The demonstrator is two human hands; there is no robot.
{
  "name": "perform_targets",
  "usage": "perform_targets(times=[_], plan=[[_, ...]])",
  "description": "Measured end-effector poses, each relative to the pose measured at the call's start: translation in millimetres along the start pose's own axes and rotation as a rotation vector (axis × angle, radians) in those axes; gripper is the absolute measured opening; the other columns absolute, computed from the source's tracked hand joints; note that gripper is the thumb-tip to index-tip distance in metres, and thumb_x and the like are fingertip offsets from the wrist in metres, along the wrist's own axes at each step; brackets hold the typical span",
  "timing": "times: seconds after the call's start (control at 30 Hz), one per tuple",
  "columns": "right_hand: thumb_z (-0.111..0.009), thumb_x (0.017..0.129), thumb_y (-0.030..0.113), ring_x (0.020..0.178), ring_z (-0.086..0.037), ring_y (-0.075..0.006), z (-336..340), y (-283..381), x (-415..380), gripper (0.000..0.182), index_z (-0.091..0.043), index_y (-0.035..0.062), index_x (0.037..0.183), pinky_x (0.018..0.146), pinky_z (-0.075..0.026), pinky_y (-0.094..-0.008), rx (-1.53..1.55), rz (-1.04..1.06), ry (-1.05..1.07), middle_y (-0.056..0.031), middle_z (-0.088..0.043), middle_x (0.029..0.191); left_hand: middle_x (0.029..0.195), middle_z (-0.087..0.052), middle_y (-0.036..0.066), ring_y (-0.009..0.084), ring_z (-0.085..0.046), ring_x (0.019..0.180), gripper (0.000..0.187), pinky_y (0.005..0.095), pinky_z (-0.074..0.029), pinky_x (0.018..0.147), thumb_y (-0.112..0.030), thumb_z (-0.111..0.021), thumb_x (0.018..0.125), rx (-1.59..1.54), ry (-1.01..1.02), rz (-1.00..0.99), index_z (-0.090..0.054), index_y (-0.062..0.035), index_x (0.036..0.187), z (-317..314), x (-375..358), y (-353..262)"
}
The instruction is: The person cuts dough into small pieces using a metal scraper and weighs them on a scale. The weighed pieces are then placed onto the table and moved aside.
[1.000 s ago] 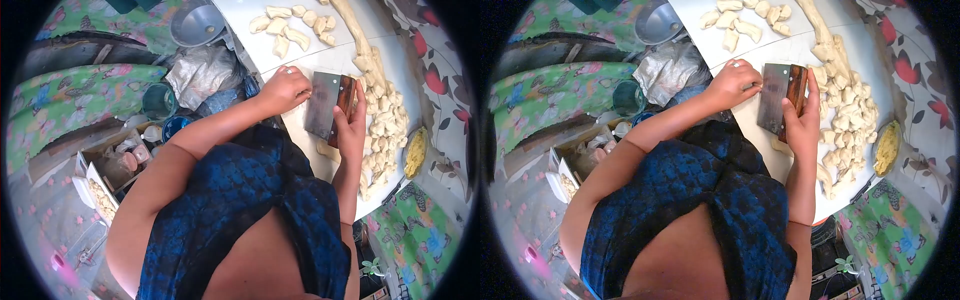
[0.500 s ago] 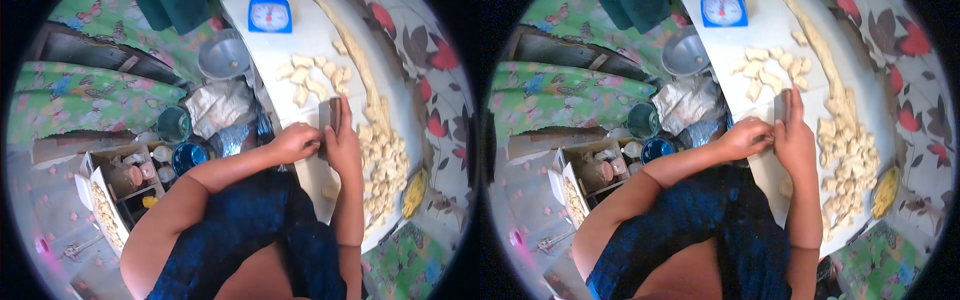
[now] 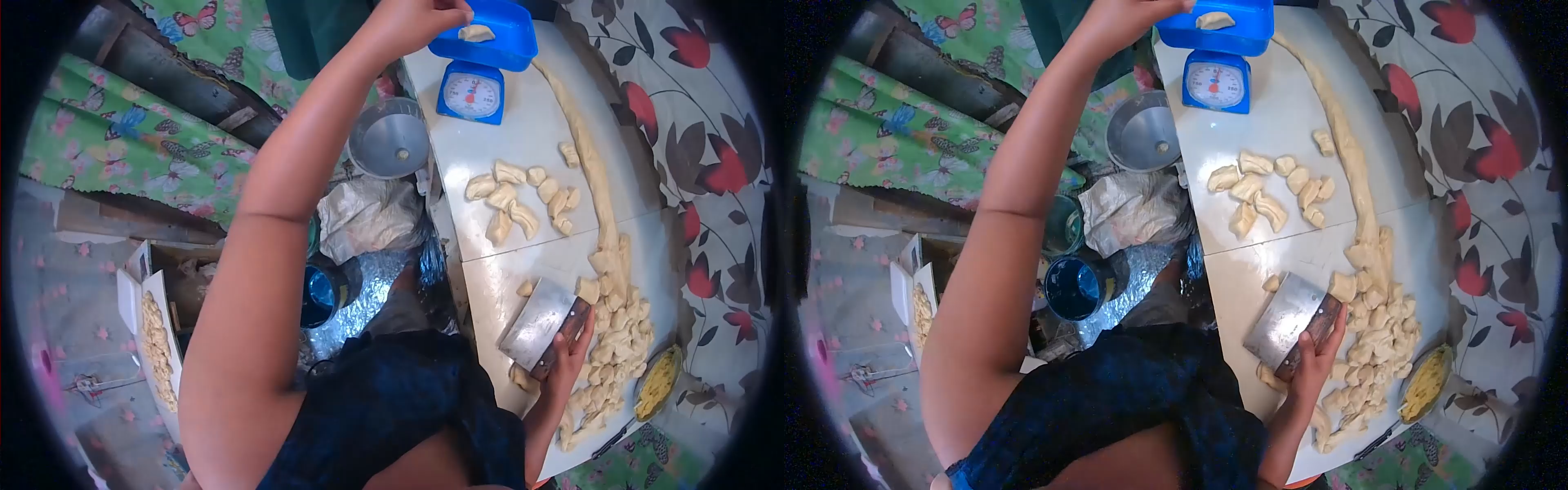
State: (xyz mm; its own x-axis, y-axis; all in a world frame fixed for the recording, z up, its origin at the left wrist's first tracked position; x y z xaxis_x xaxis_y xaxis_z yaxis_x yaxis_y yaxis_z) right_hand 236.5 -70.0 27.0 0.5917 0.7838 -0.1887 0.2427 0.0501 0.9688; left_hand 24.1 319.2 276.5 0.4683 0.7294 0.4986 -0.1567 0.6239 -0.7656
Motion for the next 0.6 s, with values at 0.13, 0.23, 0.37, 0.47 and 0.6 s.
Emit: perform_targets(times=[0.13,0.23,0.37,0.47,0.6], plan=[[-0.061,0.079,0.003,0.128,-0.036,-0.0244,1.1,2.7,2.2,0.080,-0.019,0.0089,0.147,0.108,-0.024,-0.0341,0.042,0.008,0.006,-0.0133,-0.032,0.144,0.079,-0.067,0.013,0.0183,-0.064,0.071,0.020,0.0306,-0.050,0.066,-0.001,-0.063,0.076,0.335,0.126,-0.015,-0.064,0.0048,0.095,-23.4,31.4,15.6],[-0.063,0.081,0.006,0.127,-0.037,-0.0246,-6.2,11.1,3.3,0.079,-0.019,0.0093,0.147,0.108,-0.025,-0.0340,0.023,0.011,0.025,-0.0132,-0.033,0.144,0.078,-0.067,0.016,0.0222,-0.065,0.070,0.019,0.0321,-0.050,0.066,-0.004,-0.063,0.075,0.463,0.220,-0.078,-0.065,0.0037,0.092,-40.0,42.6,28.2],[-0.065,0.081,0.009,0.126,-0.038,-0.0248,-5.7,7.9,6.6,0.080,-0.019,0.0092,0.147,0.107,-0.026,-0.0340,0.026,-0.001,0.040,-0.0135,-0.033,0.143,0.077,-0.067,0.017,0.0244,-0.066,0.071,0.019,0.0329,-0.051,0.066,-0.006,-0.063,0.075,0.454,0.244,-0.113,-0.066,0.0024,0.091,-50.8,47.4,37.2],[-0.066,0.081,0.010,0.127,-0.037,-0.0247,-7.7,9.1,7.6,0.081,-0.019,0.0090,0.147,0.107,-0.026,-0.0341,0.007,0.008,0.054,-0.0138,-0.033,0.143,0.081,-0.068,0.018,0.0256,-0.066,0.075,0.020,0.0332,-0.051,0.070,-0.004,-0.061,0.074,0.552,0.165,-0.130,-0.066,0.0027,0.093,-44.2,49.0,25.8],[-0.067,0.080,0.013,0.127,-0.037,-0.0247,-1.5,4.5,8.3,0.082,-0.019,0.0083,0.147,0.107,-0.026,-0.0343,-0.008,0.004,0.020,-0.0139,-0.033,0.143,0.083,-0.068,0.016,0.0222,-0.065,0.077,0.019,0.0318,-0.050,0.072,-0.004,-0.061,0.076,0.431,0.133,-0.079,-0.066,0.0036,0.093,-31.3,48.9,18.1]])
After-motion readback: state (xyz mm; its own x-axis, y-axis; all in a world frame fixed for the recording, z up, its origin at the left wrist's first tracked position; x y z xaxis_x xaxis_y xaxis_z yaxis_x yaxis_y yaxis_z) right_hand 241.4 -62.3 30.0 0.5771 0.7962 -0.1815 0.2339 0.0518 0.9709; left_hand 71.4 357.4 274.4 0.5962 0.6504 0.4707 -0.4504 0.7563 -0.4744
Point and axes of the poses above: each hand's wrist, its own x-axis towards the middle knuckle, its own z-axis out of the back of the hand, y = z × x, the point moved 10 cm from there along x, towards the middle knuckle
